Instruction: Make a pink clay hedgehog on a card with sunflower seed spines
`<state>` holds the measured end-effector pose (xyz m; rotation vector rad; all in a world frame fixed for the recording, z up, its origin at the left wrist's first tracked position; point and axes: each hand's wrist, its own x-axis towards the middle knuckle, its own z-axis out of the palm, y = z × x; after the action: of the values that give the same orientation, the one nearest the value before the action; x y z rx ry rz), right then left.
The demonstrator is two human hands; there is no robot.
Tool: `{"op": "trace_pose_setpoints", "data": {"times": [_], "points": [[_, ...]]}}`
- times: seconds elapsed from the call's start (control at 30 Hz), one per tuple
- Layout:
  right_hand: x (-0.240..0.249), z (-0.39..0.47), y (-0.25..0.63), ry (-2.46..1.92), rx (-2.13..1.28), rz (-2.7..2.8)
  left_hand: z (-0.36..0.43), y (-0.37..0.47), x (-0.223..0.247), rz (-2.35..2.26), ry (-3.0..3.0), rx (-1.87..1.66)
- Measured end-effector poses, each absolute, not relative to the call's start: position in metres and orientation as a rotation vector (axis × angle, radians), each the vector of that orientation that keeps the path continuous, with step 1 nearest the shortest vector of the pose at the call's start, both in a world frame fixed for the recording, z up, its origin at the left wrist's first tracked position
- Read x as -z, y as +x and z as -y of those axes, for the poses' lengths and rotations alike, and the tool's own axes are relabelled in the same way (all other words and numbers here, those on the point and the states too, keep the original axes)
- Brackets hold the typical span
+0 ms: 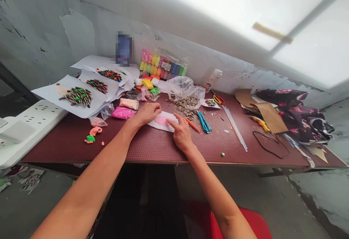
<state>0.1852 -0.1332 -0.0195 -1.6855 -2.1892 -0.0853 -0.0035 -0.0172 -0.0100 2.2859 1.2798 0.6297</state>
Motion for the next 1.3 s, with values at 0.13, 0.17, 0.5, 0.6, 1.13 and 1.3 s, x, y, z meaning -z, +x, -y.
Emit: {"op": "trace_pose_setpoints", "data": {"times": [0.13, 0.17, 0.5, 0.6, 1.13, 1.3], "points": [[0.0209, 0.1315, 0.1853, -1.673, 0.055, 2.205, 0.0173, -0.0043, 0.0118, -1.258, 2.284, -0.651], [0.0212, 0.1311, 0.1852, -1.665, 0.047, 2.213, 0.0170, -0.0044, 0.0125, -1.257, 2.284, -0.658], [0.0199, 0.1332, 0.1849, -1.616, 0.078, 2.196, 0.0173, -0.0030, 0.0124, -1.288, 2.283, -0.661], [0.0196, 0.1346, 0.1846, -1.616, 0.082, 2.185, 0.0172, -0.0031, 0.0122, -1.307, 2.293, -0.656], [0.0211, 0.1362, 0.1839, -1.727, 0.178, 2.082, 0.0202, -0.0032, 0.0098, -1.319, 2.289, -0.645], [0.0196, 0.1352, 0.1828, -1.740, 0.126, 2.136, 0.0197, -0.0035, 0.0099, -1.308, 2.281, -0.640]]}}
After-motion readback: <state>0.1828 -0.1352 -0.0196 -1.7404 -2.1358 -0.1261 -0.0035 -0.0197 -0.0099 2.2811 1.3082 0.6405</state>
